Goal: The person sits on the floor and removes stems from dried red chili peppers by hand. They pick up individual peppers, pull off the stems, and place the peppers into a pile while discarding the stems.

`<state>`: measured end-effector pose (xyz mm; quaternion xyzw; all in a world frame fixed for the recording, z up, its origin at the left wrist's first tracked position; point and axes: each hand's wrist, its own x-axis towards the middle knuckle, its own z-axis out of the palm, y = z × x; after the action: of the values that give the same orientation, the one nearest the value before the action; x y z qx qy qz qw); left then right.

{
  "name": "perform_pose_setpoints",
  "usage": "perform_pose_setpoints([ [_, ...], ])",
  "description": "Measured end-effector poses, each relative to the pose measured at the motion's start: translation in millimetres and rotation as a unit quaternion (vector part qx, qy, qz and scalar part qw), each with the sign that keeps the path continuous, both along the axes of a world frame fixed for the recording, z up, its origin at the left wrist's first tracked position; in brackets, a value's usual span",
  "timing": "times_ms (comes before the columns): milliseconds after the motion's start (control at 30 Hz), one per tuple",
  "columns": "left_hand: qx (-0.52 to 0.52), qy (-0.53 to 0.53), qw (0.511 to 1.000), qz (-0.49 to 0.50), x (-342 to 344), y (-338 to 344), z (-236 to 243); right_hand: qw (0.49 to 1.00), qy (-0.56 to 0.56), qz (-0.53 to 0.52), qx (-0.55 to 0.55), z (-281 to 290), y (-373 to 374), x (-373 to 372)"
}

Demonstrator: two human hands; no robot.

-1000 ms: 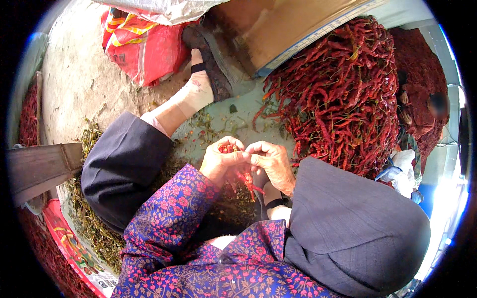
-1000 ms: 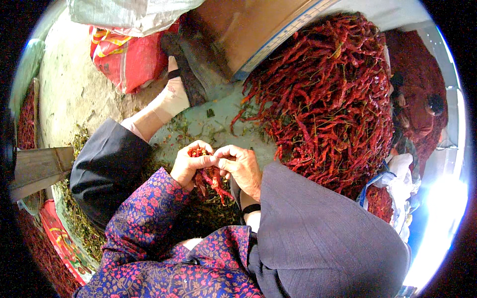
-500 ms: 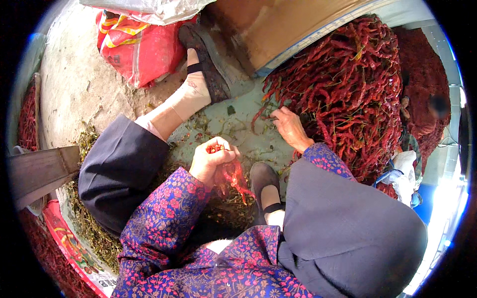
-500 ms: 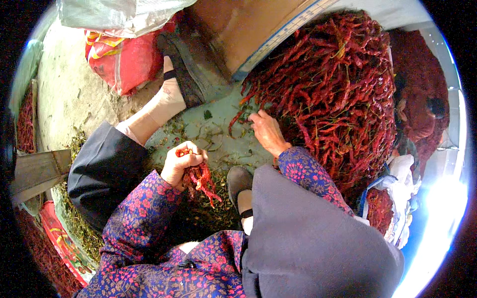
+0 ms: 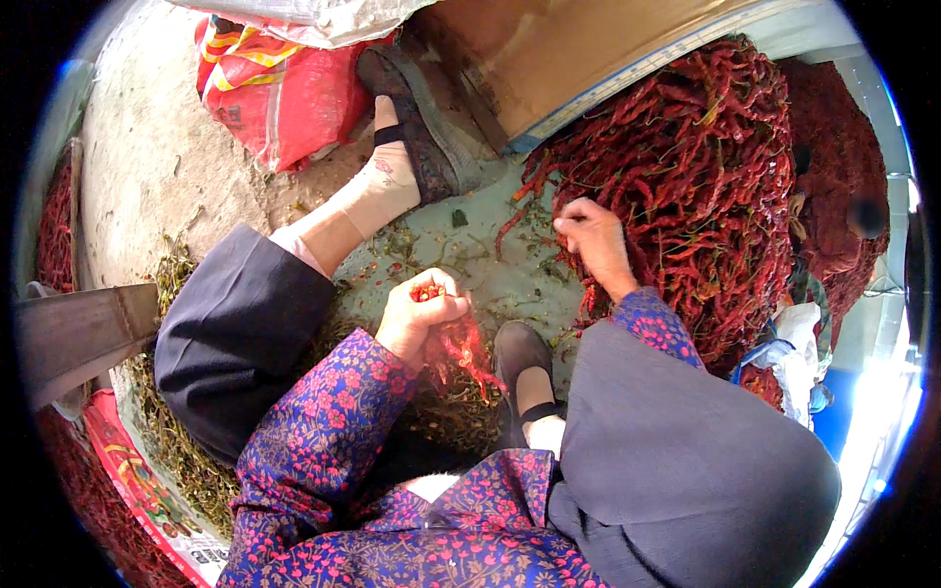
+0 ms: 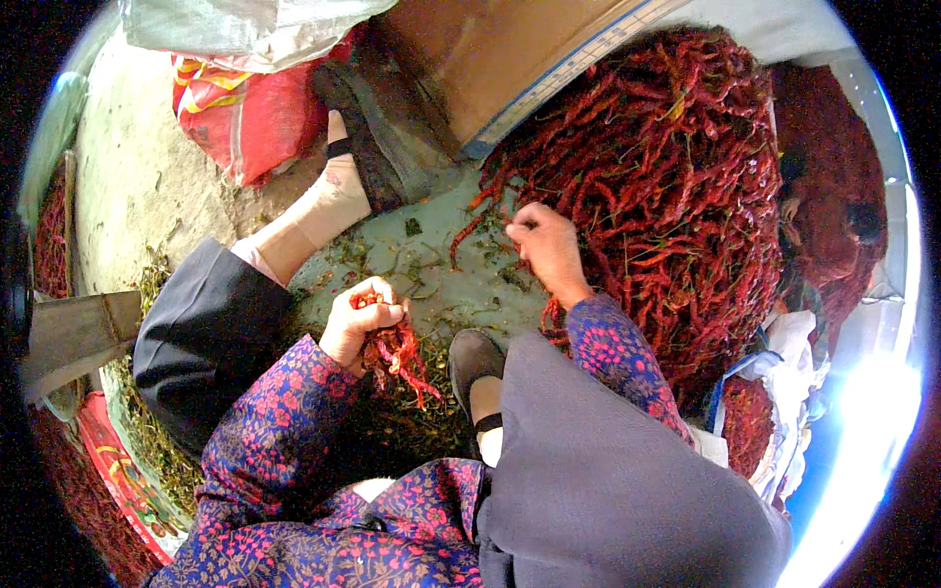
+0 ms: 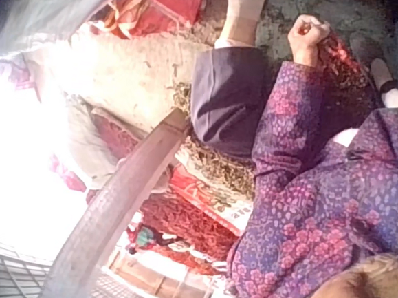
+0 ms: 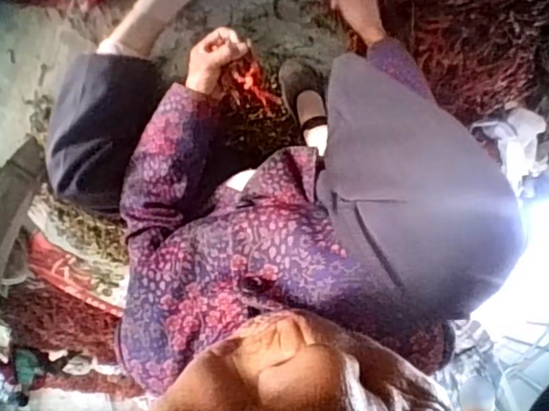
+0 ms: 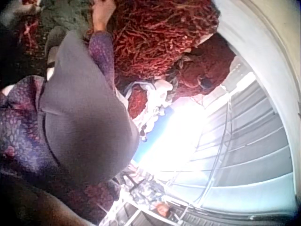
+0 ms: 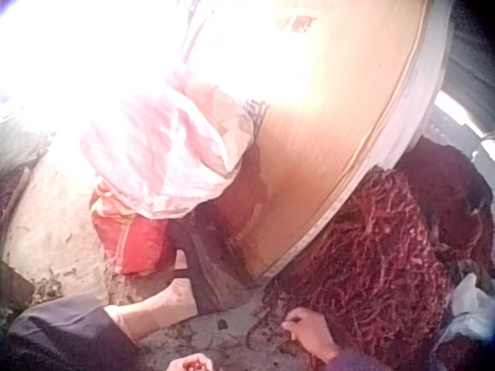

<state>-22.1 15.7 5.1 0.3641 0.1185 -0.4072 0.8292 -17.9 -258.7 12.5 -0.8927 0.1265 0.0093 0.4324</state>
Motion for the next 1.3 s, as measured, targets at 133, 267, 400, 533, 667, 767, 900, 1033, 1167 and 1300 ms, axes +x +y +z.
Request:
perform_pose_setpoints([
  [133, -0.022, -0.006, 1.0, -0.01, 1, 2, 4, 0.936, 0.082, -0.127, 0.319, 51, 6, -8],
  [267, -0.029, -0.017, 0.999, -0.012, 1, 2, 6, 0.89, 0.1, -0.138, 0.423, 61, 12, -18],
  [400, -0.035, -0.023, 0.999, -0.016, 0, 1, 11, 0.904, 0.135, -0.077, 0.399, 70, 49, -25],
  [533, -0.047, -0.028, 0.998, -0.043, -2, 1, 15, 0.918, 0.182, 0.002, 0.353, 66, 95, -37],
  [667, -0.004, -0.06, 0.995, -0.079, -4, 4, 11, 0.964, 0.135, 0.037, 0.224, 62, 122, -45],
  [767, 0.018, -0.064, 0.994, -0.091, -4, 4, 11, 0.965, 0.103, 0.058, 0.232, 50, 119, -43],
  [900, -0.036, 0.011, 0.998, -0.042, -1, 1, 14, 0.947, 0.191, 0.009, 0.26, 50, 74, -5],
  [1033, -0.063, 0.013, 0.997, -0.04, 5, 2, 8, 0.986, 0.129, 0.013, 0.108, -6, 23, 14],
  [1167, -0.047, -0.002, 0.997, -0.058, 2, 5, 1, 0.982, 0.023, 0.145, -0.123, -20, 32, 25],
  [1300, -0.055, 0.02, 0.996, -0.07, 4, 5, 4, 0.938, -0.029, 0.199, -0.283, -39, 23, 22],
])
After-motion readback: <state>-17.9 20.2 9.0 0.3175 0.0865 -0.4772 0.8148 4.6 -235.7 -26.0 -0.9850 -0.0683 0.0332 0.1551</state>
